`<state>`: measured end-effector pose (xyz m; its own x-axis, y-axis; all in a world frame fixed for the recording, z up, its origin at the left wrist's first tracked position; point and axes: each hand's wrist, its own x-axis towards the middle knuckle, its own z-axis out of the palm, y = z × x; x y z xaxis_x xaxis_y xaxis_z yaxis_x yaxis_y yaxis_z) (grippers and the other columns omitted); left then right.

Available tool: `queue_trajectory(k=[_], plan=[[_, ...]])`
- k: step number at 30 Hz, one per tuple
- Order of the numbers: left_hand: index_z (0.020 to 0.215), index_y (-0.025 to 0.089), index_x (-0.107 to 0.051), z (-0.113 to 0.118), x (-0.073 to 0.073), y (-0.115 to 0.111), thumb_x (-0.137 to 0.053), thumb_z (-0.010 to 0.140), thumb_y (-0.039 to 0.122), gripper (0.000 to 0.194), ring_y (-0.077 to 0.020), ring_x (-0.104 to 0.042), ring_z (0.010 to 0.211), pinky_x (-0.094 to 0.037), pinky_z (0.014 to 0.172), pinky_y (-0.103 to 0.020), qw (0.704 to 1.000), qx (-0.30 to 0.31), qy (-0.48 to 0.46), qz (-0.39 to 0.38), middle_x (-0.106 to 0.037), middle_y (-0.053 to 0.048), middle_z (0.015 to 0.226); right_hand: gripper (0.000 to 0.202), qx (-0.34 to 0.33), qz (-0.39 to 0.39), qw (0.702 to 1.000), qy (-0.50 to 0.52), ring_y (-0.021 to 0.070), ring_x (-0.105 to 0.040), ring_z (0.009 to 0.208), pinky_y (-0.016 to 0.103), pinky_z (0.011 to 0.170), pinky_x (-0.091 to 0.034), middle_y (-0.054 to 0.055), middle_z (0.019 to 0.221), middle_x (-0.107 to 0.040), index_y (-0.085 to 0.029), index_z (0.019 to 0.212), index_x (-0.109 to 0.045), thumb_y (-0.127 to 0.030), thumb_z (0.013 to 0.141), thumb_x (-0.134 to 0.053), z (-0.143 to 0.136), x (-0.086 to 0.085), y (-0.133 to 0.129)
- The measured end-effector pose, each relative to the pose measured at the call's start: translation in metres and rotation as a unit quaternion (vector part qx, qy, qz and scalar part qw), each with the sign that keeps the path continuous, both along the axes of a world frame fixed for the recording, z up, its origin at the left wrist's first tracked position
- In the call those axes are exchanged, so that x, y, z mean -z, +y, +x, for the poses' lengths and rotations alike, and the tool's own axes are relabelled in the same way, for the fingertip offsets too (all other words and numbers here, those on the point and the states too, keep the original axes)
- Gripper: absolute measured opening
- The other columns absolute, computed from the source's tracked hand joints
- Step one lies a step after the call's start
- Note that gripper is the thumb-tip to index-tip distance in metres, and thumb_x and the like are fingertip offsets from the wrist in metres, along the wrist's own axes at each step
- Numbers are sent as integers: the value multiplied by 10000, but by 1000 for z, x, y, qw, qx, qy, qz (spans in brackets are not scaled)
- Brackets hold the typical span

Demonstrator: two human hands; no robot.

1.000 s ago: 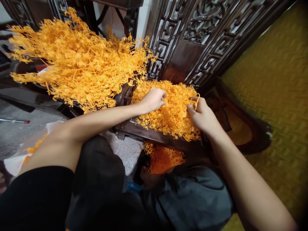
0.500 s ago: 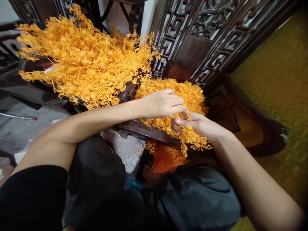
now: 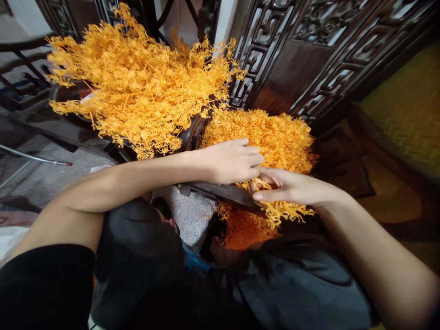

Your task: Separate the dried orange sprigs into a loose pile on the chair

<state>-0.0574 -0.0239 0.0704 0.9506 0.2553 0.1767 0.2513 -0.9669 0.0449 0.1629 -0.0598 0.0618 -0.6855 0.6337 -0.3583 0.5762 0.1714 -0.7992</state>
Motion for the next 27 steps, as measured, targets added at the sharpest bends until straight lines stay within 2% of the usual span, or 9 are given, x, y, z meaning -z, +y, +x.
queue_trajectory(k=[4, 7, 10, 13, 16, 19, 23, 25, 27], plan=[[871, 202, -744, -3, 4, 7, -598, 916, 271, 168, -198, -604, 816, -422, 790, -343, 994, -50, 40, -86, -699, -79, 880, 509, -1, 85, 996, -42, 257, -663, 1041, 363, 896, -546, 74, 1143, -717, -194, 1275, -625, -449, 838, -672, 0, 6, 6], [790, 188, -754, -3, 7, 13, -599, 896, 295, 215, -156, -559, 643, -423, 695, -316, 975, -94, 26, -199, -659, -40, 695, 386, 30, 171, 974, -144, 240, -679, 846, 346, 794, -525, 64, 985, -750, -193, 1160, -690, -337, 807, -634, 1, 12, 9], [732, 165, -737, -2, 6, 18, -583, 886, 286, 249, -125, -521, 548, -427, 624, -297, 929, -135, 2, -345, -614, -17, 592, 232, 60, 295, 921, -247, 233, -640, 728, 356, 722, -453, 71, 867, -728, -200, 986, -706, -319, 840, -570, 4, 16, 9], [752, 150, -734, -4, 4, 28, -541, 921, 299, 296, -120, -518, 510, -465, 587, -312, 879, -152, -47, -449, -615, -39, 600, 247, 74, 452, 845, -277, 281, -637, 838, 392, 773, -408, 115, 902, -695, -191, 970, -685, -345, 916, -499, 8, 16, 7], [794, 150, -743, -8, 1, 39, -492, 963, 324, 349, -135, -530, 510, -507, 587, -349, 888, -113, -89, -436, -609, -67, 612, 308, 97, 534, 794, -273, 311, -611, 938, 406, 808, -389, 142, 952, -668, -190, 1058, -657, -399, 975, -447, 10, 13, 4], [904, 144, -748, -11, -5, 43, -448, 994, 362, 381, -157, -583, 562, -540, 612, -361, 905, -86, -105, -403, -643, -91, 669, 355, 120, 524, 806, -249, 286, -582, 848, 381, 724, -375, 134, 890, -637, -201, 943, -610, -489, 993, -409, 7, 7, 0], [1192, 119, -657, -5, -23, 29, -346, 1044, 401, 446, -204, -705, 801, -575, 738, -371, 879, -99, -144, -444, -739, -157, 909, 465, 228, 404, 878, -117, 185, -454, 592, 345, 604, -333, 47, 642, -483, -236, 687, -384, -578, 1000, -346, 2, 4, -5], [1385, 112, -496, -2, -34, 17, -296, 1063, 377, 463, -225, -721, 990, -575, 833, -374, 856, -103, -203, -464, -731, -195, 1129, 502, 296, 306, 903, -46, 167, -406, 549, 332, 569, -326, 19, 590, -412, -243, 666, -349, -630, 985, -368, 5, 7, -4], [1531, 123, -249, -2, -43, 4, -254, 1064, 284, 494, -224, -675, 1175, -554, 941, -380, 838, -90, -282, -458, -641, -210, 1353, 513, 311, 237, 920, -7, 182, -430, 569, 332, 560, -342, 24, 607, -431, -245, 682, -410, -658, 981, -350, 9, 12, 0]])
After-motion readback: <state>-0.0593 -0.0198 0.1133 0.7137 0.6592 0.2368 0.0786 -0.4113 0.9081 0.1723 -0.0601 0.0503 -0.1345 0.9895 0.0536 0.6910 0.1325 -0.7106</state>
